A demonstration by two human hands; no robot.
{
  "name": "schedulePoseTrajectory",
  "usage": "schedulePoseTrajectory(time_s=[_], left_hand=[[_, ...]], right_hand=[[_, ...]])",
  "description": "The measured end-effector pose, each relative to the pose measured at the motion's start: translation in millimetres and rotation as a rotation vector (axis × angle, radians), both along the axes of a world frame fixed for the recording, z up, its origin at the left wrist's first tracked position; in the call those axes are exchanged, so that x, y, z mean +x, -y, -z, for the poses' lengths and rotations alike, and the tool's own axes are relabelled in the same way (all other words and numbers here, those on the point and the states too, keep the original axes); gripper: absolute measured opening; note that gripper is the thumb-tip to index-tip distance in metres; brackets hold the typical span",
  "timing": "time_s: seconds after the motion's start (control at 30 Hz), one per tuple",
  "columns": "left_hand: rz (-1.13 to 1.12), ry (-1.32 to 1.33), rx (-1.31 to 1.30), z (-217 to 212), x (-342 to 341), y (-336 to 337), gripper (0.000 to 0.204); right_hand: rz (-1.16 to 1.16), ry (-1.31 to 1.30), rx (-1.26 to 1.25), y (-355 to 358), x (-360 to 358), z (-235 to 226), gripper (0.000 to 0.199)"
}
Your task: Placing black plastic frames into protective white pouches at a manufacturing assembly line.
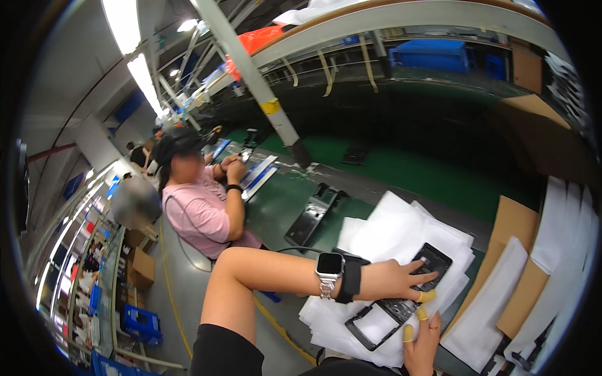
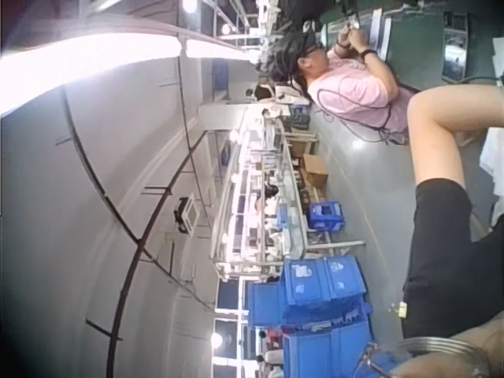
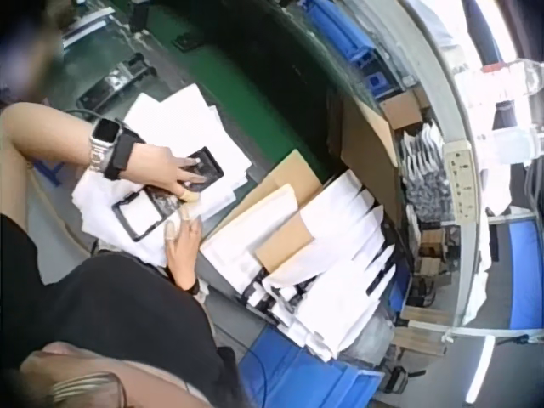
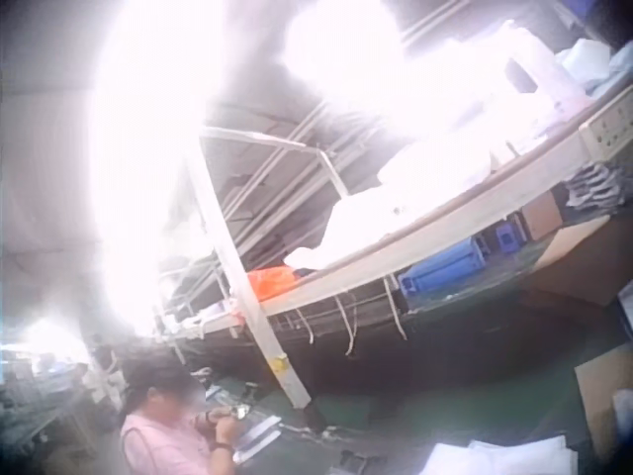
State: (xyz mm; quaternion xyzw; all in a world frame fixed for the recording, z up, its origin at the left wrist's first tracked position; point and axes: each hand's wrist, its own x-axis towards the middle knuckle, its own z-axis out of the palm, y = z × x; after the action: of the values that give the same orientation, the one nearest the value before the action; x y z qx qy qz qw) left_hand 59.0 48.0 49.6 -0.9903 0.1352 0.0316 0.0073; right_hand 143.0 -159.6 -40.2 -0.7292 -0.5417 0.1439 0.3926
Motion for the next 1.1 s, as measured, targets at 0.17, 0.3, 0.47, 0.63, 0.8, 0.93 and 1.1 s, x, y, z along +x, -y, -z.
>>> schedulePoseTrajectory(time_s=[0.17, 0.3, 0.47, 0.63, 0.8, 0.93, 1.1], left_hand=[[0.015, -0.115, -0.176, -20, 10, -8, 0.076], [-0.142, -0.101, -0.685, -6, 8, -6, 0.086], [-0.228, 0.011, -0.871, -7, -2, -7, 0.091], [-0.224, 0.281, -0.979, -33, -2, -25, 0.099], [-0.238, 0.196, -1.909, -65, -16, -11, 0.074], [-0.039, -0.041, -2.203, -70, -19, 12, 0.084], [-0.053, -0.107, -2.229, -68, -28, 22, 0.118]], right_hand=[[-0.002, -0.123, 0.097, -3, 4, 4, 0.053], [0.044, -0.195, 0.112, -2, 7, 14, 0.066], [0.051, -0.362, 0.24, -9, 4, 6, 0.057], [-0.061, -0.158, 0.13, -8, 10, -2, 0.037], [0.017, -0.094, 0.077, -11, 2, -12, 0.04], [0.088, -0.172, 0.051, -12, 1, -14, 0.043], [0.05, -0.124, 0.125, -12, 1, -13, 0.042]])
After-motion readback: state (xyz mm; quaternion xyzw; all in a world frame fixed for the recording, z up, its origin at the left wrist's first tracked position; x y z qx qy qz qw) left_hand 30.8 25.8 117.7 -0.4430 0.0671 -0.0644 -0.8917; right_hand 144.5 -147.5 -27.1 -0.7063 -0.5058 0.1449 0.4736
